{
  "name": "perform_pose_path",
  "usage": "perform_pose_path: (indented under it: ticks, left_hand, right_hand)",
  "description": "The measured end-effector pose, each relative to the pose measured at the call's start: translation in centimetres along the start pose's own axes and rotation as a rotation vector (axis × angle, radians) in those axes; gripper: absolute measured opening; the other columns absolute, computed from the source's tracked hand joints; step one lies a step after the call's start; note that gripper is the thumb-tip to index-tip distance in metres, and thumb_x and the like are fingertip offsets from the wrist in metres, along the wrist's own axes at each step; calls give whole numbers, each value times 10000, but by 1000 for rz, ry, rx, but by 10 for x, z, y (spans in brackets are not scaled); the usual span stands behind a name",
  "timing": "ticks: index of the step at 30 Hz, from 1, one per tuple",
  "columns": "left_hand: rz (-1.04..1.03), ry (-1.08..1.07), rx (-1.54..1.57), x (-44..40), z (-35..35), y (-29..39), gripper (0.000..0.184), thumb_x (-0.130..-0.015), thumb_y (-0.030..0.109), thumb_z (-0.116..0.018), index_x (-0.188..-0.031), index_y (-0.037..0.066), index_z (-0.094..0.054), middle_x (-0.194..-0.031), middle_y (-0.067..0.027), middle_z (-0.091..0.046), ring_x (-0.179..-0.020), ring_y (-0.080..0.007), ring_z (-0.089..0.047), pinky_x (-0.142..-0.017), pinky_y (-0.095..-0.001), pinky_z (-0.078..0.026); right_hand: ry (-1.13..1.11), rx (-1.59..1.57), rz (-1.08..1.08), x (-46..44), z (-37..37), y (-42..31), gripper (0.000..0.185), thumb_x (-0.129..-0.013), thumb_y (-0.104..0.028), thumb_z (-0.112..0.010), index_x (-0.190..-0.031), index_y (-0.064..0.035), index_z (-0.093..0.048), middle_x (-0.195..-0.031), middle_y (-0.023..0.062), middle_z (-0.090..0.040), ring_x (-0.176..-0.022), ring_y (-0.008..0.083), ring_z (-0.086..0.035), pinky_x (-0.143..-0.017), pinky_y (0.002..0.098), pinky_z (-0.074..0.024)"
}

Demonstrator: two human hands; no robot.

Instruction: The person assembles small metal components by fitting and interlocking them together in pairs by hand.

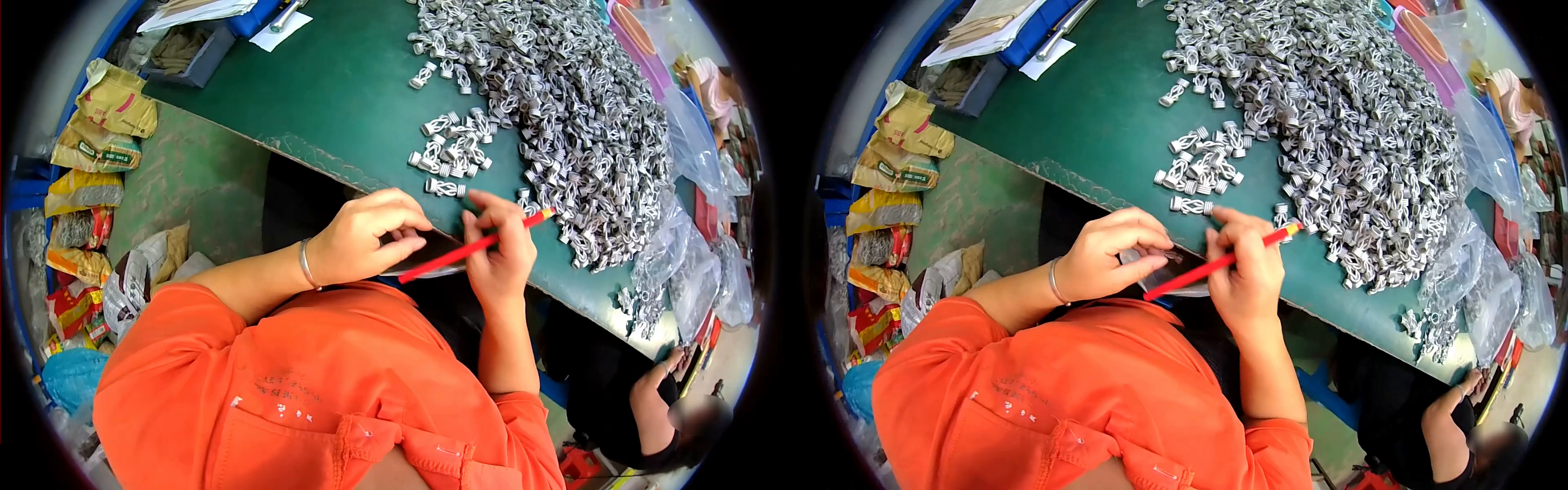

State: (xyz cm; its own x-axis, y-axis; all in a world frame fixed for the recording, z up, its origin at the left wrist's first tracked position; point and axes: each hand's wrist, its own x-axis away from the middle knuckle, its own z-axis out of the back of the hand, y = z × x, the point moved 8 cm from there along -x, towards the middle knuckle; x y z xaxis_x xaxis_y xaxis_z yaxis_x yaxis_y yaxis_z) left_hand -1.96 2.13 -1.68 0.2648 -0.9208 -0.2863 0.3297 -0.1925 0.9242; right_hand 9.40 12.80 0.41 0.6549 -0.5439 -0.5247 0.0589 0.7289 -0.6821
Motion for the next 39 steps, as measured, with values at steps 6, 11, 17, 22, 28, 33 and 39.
perform_pose_path:
  ticks: [6, 11, 17, 22, 28, 33, 39]
  left_hand:
    - [276, 131, 160, 1, 7, -17, 214, -850, -50, -576, -1064, -58, -560, -947, -110, -609, -777, -145, -657, -660, -229, -534]
    - [432, 117, 527, -2, -4, -27, 227, -864, -29, -590, -1084, -70, -554, -972, -118, -618, -816, -173, -658, -721, -258, -544]
    - [319, 69, 601, -1, -12, -29, 220, -843, -67, -599, -1058, -70, -554, -996, -129, -621, -911, -190, -641, -814, -296, -534]
    - [117, 141, 419, -2, -5, -14, 286, -787, -76, -656, -1061, -35, -583, -959, -100, -639, -869, -153, -646, -781, -258, -535]
    - [-11, 89, 357, -3, -4, -1, 353, -759, -144, -644, -1079, -40, -541, -1003, -147, -603, -899, -190, -631, -793, -304, -537]
    - [-117, 41, 149, -3, -2, 12, 319, -722, -69, -715, -1009, -21, -585, -964, -143, -625, -872, -218, -640, -747, -312, -528]
    - [-166, -7, -18, -4, -4, 14, 223, -708, -47, -720, -907, 11, -638, -925, -120, -638, -791, -213, -628, -685, -296, -508]
  right_hand:
    - [12, 125, 55, -6, -13, 0, 269, -683, 79, -707, -782, -28, -481, -843, 155, -622, -767, 295, -594, -675, 358, -475]
    - [152, -204, 39, 7, 8, -3, 321, -655, 133, -730, -750, -31, -471, -814, 136, -628, -696, 222, -600, -592, 276, -492]
    - [70, -445, -101, 23, 6, 2, 296, -720, 87, -718, -796, -34, -458, -929, 165, -621, -715, 159, -596, -596, 269, -503]
    - [52, -727, -420, 39, -4, 18, 225, -832, 97, -593, -856, -26, -407, -978, 192, -601, -843, 202, -631, -713, 285, -533]
    - [67, -714, -225, 38, 0, 11, 269, -790, 134, -618, -851, -23, -409, -986, 185, -585, -905, 258, -634, -770, 334, -535]
    - [110, -658, -218, 43, 8, 11, 283, -750, 134, -658, -811, -23, -430, -955, 176, -601, -894, 263, -639, -768, 335, -534]
    - [72, -19, 28, 32, 36, 0, 320, -643, 91, -745, -722, -37, -462, -807, 142, -630, -715, 270, -600, -631, 324, -490]
